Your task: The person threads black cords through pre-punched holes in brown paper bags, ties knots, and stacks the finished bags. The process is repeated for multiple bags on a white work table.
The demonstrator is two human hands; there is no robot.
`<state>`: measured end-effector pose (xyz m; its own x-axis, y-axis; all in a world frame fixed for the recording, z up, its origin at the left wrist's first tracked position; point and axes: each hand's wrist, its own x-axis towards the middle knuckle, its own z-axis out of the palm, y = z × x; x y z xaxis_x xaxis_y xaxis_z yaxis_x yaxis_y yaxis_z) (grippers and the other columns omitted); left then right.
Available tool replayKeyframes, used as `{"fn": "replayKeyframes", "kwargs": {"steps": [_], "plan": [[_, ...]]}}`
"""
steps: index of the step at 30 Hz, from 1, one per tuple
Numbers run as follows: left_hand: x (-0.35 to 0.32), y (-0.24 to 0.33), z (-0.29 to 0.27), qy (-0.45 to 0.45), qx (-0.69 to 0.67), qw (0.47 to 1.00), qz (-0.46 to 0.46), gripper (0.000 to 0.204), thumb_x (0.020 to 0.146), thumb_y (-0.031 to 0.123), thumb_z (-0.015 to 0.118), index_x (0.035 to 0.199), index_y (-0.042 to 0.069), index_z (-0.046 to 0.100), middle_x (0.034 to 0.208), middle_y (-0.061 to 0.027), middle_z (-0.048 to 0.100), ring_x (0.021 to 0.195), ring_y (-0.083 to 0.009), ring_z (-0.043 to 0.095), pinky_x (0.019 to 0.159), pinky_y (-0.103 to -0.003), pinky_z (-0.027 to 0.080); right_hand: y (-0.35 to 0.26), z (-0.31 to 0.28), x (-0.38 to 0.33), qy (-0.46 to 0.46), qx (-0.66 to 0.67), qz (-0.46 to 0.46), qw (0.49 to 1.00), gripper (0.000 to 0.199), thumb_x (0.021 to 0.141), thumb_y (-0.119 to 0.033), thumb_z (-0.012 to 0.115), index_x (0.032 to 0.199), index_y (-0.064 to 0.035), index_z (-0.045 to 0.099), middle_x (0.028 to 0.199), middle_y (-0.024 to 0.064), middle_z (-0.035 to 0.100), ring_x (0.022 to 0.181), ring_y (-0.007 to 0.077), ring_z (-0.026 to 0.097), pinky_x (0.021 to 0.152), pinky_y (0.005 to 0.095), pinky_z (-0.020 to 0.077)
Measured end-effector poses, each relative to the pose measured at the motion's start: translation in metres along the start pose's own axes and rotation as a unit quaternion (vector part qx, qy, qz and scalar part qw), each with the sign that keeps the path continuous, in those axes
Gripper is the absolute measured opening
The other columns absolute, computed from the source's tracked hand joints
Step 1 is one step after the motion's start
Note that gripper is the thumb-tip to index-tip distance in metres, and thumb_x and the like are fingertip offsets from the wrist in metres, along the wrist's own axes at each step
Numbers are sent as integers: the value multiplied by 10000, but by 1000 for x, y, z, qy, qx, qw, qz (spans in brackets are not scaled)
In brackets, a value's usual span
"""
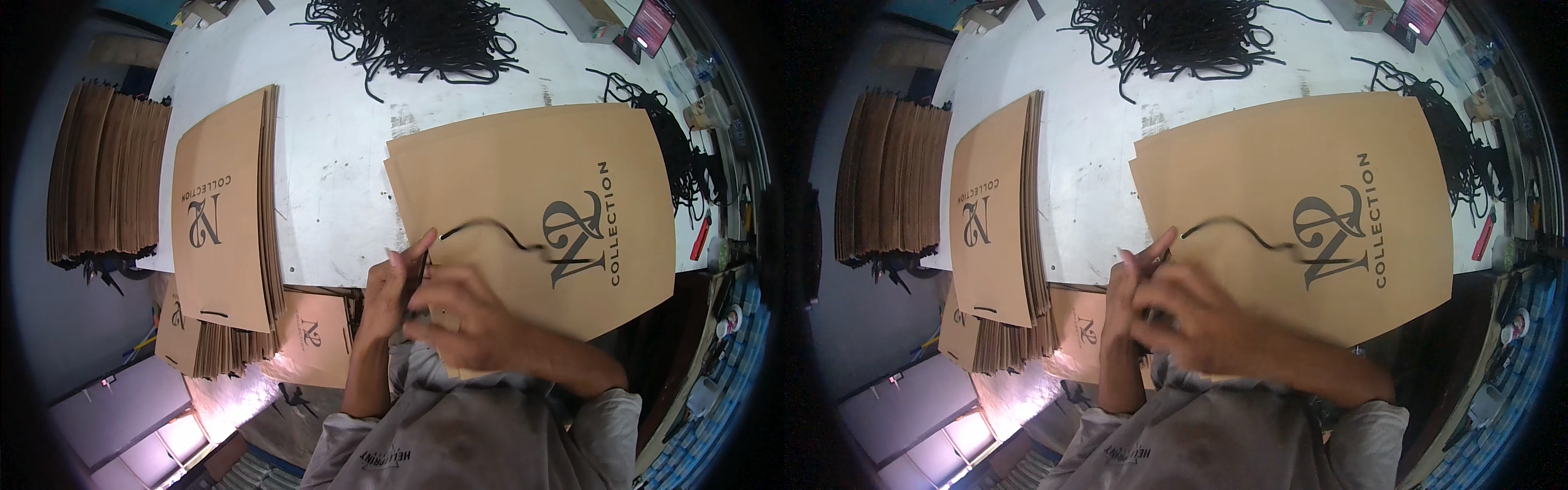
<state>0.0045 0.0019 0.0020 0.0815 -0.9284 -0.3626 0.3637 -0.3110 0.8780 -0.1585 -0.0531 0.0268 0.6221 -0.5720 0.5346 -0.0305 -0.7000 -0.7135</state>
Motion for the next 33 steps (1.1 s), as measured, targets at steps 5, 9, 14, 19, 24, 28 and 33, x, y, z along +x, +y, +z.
{"fn": "replayKeyframes", "kwargs": {"steps": [5, 9, 14, 19, 24, 28, 33], "plan": [[-9, -15, -1, 97, -1, 992, 76, 431, 914, -80, 693, 1334, -32, 609, 1034, -91, 718, 932, -114, 681, 773, -234, 545, 8, 13, 21, 75, 145, 284, 945, 88, 840, 7, 710, 923, -11, 687, 912, 117, 637, 841, 246, 695, 744, 397, 567], [-9, -11, -2, 232, 236, 920, 209, 216, 864, -110, 715, 1038, -8, 637, 990, -104, 706, 975, -164, 687, 801, -263, 564, 41, 30, 8, 10, 13, 213, 977, 112, 870, 97, 659, 973, 58, 682, 905, 142, 639, 780, 274, 679, 725, 350, 558], [0, -13, -9, 185, 220, 905, 314, 145, 871, -144, 669, 874, 0, 653, 963, -138, 724, 1008, -230, 693, 806, -330, 570, 40, 13, 16, -55, 130, 244, 959, 86, 918, 66, 637, 990, 58, 684, 942, 123, 626, 804, 198, 650, 737, 306, 523], [9, -18, -12, 136, 244, 908, 312, 197, 876, -138, 705, 1029, -19, 739, 1032, -128, 695, 920, -184, 663, 811, -295, 544, 46, 2, 16, -56, 279, 395, 874, 99, 1002, 12, 594, 998, 54, 683, 914, 47, 655, 816, 64, 566, 733, 249, 474], [13, -29, 1, 164, 233, 899, 331, 135, 936, -61, 695, 1064, -34, 730, 1030, -136, 700, 898, -168, 646, 801, -292, 536, 52, 16, 7, 17, 269, 325, 906, 110, 977, 17, 595, 1028, 60, 683, 869, 87, 677, 774, 100, 605, 700, 282, 492], [8, -29, 1, 178, 99, 949, 241, 109, 1017, 51, 634, 1080, -36, 641, 1027, -151, 701, 920, -181, 644, 809, -306, 530, 47, 7, 9, 1, 251, 335, 908, 132, 904, 39, 636, 1028, 61, 675, 888, 128, 657, 779, 187, 653, 716, 343, 523], [-14, -8, -4, 168, 65, 956, 231, 86, 1041, 57, 595, 1053, -29, 589, 1028, -158, 689, 880, -168, 645, 800, -295, 542, 42, 19, 14, -79, -36, 173, 981, 165, 844, 23, 690, 1009, 28, 689, 899, 149, 607, 809, 311, 651, 729, 387, 541]]}}
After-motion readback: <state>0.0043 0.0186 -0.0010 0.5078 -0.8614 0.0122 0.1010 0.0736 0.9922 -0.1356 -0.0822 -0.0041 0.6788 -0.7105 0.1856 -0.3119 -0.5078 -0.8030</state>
